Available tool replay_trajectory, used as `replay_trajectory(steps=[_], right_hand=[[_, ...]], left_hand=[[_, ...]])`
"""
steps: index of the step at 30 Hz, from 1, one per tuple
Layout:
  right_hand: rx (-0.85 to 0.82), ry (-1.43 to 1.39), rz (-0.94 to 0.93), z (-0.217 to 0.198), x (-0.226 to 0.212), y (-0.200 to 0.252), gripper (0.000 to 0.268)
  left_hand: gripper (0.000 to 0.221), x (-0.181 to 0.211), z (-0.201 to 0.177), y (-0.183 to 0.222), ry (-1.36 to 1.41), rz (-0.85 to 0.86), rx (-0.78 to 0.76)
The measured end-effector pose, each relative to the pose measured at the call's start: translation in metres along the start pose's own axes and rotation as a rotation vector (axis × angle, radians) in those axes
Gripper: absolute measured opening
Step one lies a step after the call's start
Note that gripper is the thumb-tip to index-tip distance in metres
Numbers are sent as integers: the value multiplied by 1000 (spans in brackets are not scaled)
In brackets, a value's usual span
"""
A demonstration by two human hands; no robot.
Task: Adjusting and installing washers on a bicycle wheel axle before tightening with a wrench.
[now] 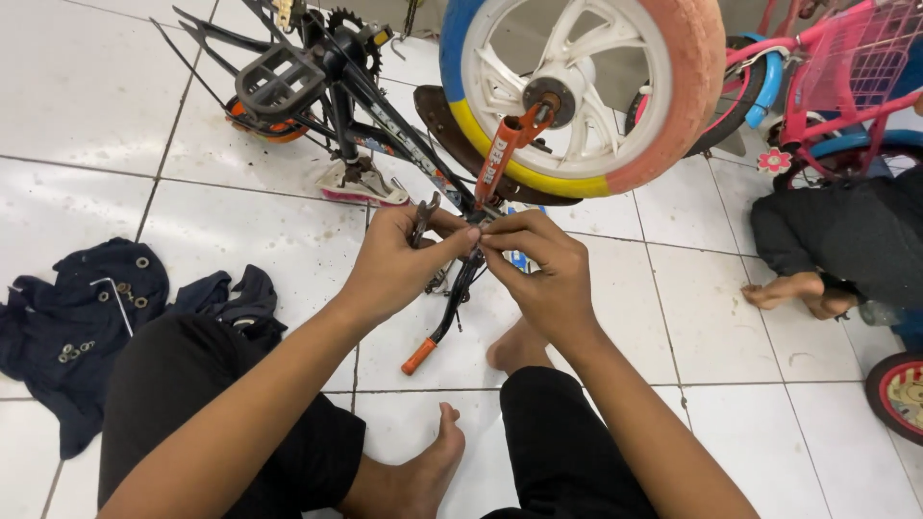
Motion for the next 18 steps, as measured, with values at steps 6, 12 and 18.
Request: replay_trajectory(steps=[6, 12, 18], right_hand=[[-13, -275, 310, -6, 34, -16, 20], [-61, -463, 518, 10, 55, -26, 25], [-27, -543, 551, 23, 72, -22, 25]], left_hand=[[12, 33, 6, -32, -186, 130, -99], [10, 45, 14, -37, -230, 196, -128], [17, 50, -7, -31, -312, 175, -218]])
Point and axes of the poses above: each hand's wrist, its own y-axis away from the middle knuckle, its own z-axis out of the palm, x = y × z, the point moved 8 cm from there along -y, towards the middle knuckle, and after that the axes turned 11 degrees about y, right-handed, at the moved point
